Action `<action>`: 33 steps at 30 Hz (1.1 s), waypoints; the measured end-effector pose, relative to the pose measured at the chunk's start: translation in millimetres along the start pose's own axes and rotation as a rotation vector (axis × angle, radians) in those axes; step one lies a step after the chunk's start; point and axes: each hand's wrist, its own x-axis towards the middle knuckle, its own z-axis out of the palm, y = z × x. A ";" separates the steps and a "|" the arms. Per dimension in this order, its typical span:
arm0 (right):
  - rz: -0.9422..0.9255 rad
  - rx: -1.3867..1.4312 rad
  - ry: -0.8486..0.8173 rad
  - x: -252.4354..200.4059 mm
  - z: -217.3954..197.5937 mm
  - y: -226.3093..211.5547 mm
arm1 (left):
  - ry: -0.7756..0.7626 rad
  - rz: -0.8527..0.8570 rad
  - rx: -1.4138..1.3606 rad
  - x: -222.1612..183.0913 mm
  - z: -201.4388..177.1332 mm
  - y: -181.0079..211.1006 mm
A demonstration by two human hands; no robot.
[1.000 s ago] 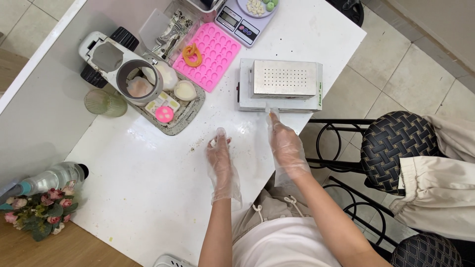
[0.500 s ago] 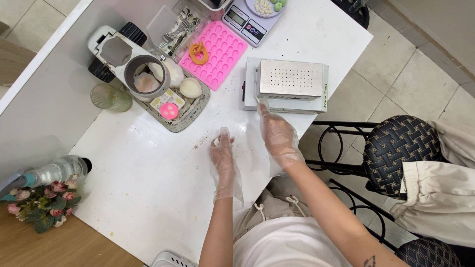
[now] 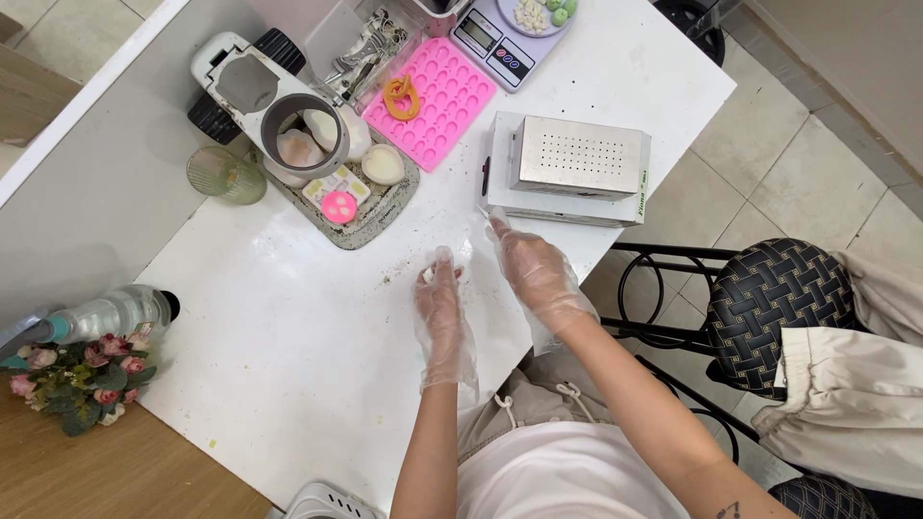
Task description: The recorder cleans the workbench surface and scrapes residue from a candle mold plate.
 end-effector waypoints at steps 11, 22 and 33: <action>-0.027 -0.078 0.030 0.8 -19.2 1.5 | -0.025 -0.047 -0.047 -18.6 -0.5 23.6; -0.075 0.001 0.044 -1.6 0.4 14.5 | -0.041 -0.082 -0.068 5.2 1.1 -7.8; -0.125 0.121 -0.004 -6.8 -21.1 0.3 | -0.026 -0.129 -0.041 14.6 -2.7 -16.9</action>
